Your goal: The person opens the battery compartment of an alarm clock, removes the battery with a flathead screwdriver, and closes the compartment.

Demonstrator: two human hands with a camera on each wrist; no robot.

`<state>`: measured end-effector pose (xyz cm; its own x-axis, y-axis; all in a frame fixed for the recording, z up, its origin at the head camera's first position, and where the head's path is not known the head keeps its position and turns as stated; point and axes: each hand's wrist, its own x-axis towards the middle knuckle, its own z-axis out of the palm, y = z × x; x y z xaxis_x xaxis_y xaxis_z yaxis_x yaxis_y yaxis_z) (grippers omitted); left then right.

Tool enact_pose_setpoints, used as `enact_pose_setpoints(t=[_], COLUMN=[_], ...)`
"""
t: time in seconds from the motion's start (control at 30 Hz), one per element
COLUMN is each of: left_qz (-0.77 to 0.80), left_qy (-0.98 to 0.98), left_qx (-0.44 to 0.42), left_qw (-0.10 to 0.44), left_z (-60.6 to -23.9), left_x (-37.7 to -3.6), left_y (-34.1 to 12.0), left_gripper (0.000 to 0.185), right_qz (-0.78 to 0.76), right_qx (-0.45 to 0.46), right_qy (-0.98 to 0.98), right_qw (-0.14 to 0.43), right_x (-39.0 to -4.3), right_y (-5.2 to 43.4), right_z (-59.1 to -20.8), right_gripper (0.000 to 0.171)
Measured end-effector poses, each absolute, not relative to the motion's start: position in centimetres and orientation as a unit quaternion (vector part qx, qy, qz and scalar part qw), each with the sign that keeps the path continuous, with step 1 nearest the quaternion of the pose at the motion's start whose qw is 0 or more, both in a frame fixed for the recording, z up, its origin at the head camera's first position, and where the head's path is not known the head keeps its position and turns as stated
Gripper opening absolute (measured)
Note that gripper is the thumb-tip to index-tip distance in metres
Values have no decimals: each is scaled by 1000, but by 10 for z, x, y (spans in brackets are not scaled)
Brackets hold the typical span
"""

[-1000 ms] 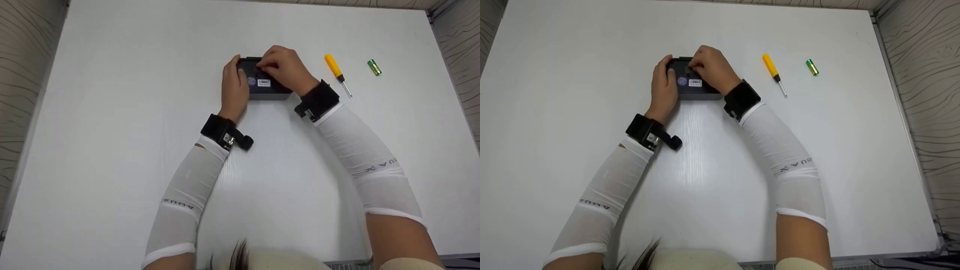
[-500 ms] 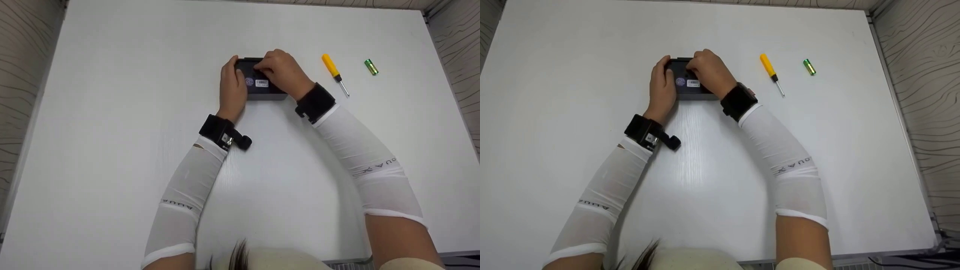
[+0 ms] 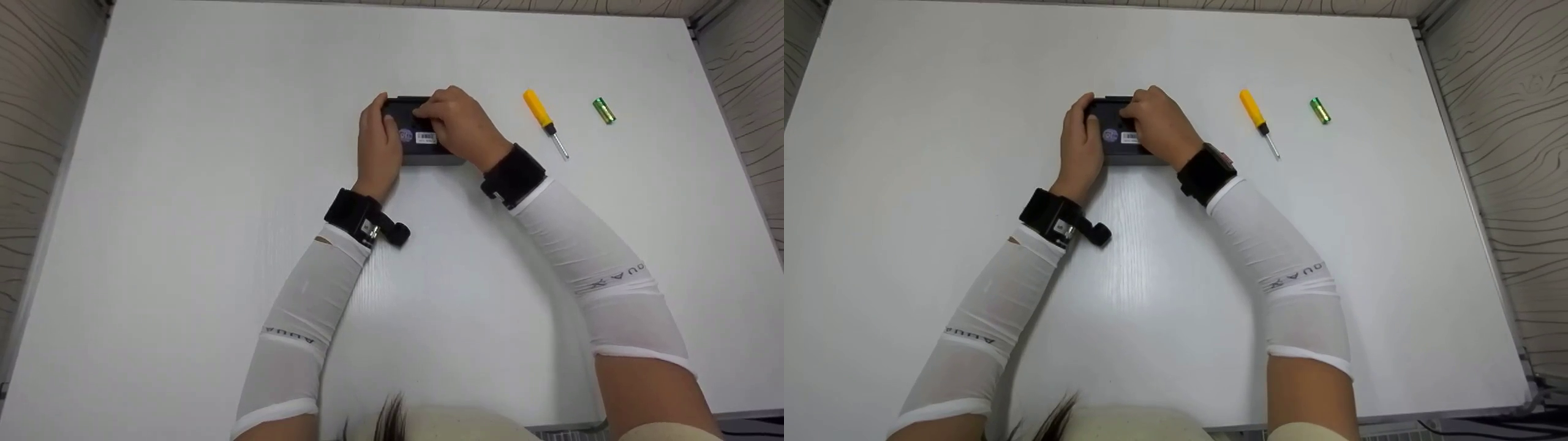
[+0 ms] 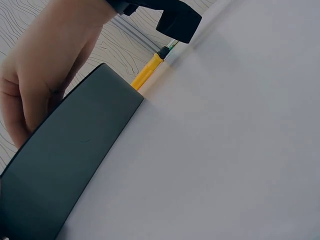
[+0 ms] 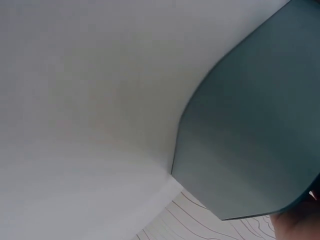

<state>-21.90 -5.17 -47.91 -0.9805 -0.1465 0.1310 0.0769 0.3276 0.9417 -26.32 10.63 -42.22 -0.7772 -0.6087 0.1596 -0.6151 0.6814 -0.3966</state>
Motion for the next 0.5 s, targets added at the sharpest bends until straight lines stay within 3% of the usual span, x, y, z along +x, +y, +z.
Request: enact_pose_setpoints(t=[0.5], left_qz=[-577], left_qy=[-811], left_qx=[29], left_qw=[93], left_z=[-480], left_x=[-222], left_y=[-58], left_gripper=[45], right_qz=[195], right_qx=[330], right_qy=[-924], right_qw=[2], right_x=[-260], right_y=[99], right_z=[-426], right_gripper=[35])
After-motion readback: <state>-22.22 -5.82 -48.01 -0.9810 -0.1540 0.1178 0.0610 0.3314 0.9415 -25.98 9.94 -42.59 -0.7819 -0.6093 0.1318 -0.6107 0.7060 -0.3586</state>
